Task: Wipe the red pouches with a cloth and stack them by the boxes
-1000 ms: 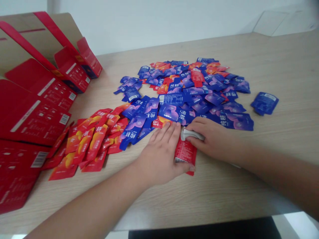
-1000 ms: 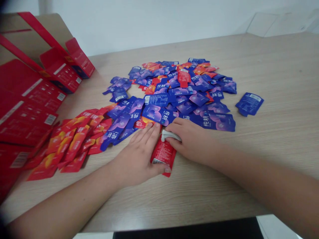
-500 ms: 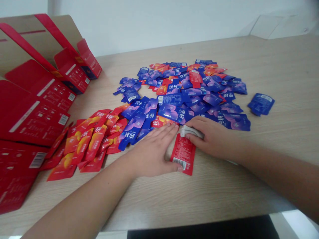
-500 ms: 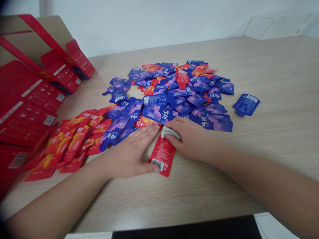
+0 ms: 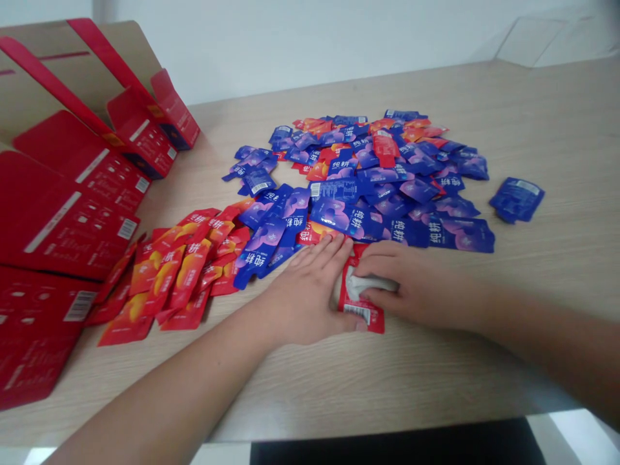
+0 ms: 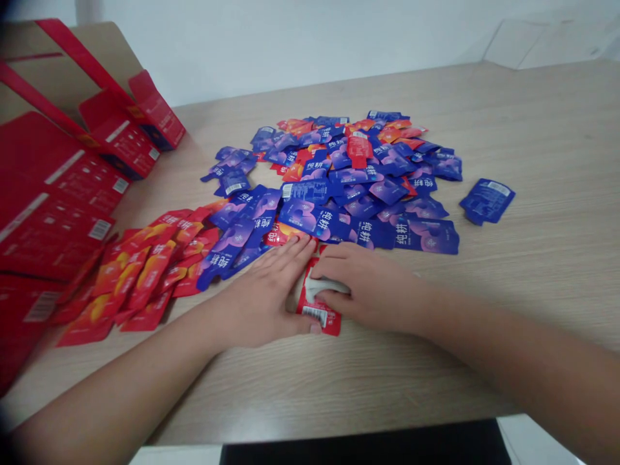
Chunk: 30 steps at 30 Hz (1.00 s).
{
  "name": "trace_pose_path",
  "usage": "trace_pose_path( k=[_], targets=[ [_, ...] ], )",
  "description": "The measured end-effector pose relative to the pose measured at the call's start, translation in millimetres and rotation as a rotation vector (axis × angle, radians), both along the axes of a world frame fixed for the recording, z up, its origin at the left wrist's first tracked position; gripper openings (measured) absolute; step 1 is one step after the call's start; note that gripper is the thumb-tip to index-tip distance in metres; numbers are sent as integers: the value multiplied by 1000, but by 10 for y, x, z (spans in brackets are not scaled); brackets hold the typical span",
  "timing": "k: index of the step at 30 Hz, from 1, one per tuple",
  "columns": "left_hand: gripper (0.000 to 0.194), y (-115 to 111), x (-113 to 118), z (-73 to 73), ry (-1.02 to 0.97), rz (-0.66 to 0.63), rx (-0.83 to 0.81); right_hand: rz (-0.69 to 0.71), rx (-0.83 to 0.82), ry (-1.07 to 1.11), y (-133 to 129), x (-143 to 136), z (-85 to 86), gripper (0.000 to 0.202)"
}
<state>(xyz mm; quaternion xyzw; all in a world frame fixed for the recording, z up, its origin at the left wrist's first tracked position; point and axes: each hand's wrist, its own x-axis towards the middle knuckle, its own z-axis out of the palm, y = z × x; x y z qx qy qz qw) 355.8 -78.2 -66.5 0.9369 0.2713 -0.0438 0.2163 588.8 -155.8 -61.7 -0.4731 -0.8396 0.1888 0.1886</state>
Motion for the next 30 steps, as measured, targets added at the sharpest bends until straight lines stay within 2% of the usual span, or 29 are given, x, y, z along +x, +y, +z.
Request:
trace_pose_path(
  k=[3, 10, 17, 21, 23, 24, 27, 28, 30],
  targets=[
    [129, -1, 3, 0, 16, 6, 9, -93, 55, -16, 65, 54, -55, 18],
    [123, -23, -4, -27, 30, -15, 51, -228, 87, -69, 229, 150, -186, 18],
    [122, -41, 7, -36, 26, -17, 84, -306, 189, -202, 326, 229, -194, 28],
    [122, -61, 24, -30, 22, -8, 98, -350, 218, -146, 324, 260, -145, 25],
    [121, -65, 29, -34, 20, -7, 101, -274, 205, -42, 273, 255, -75, 22],
    [121, -65, 30, -38, 21, -7, 100, -190, 160, 17, 237, 246, -31, 21],
    [122, -63, 29, -53, 32, -2, 93, 115, -87, 106, 119, 192, 96, 16],
    [122, -64, 29, -56, 35, 1, 92, 173, -150, 97, 89, 170, 123, 15],
    [123, -67, 35, -51, 35, 8, 86, 195, -194, 57, 57, 131, 146, 14]
  ],
)
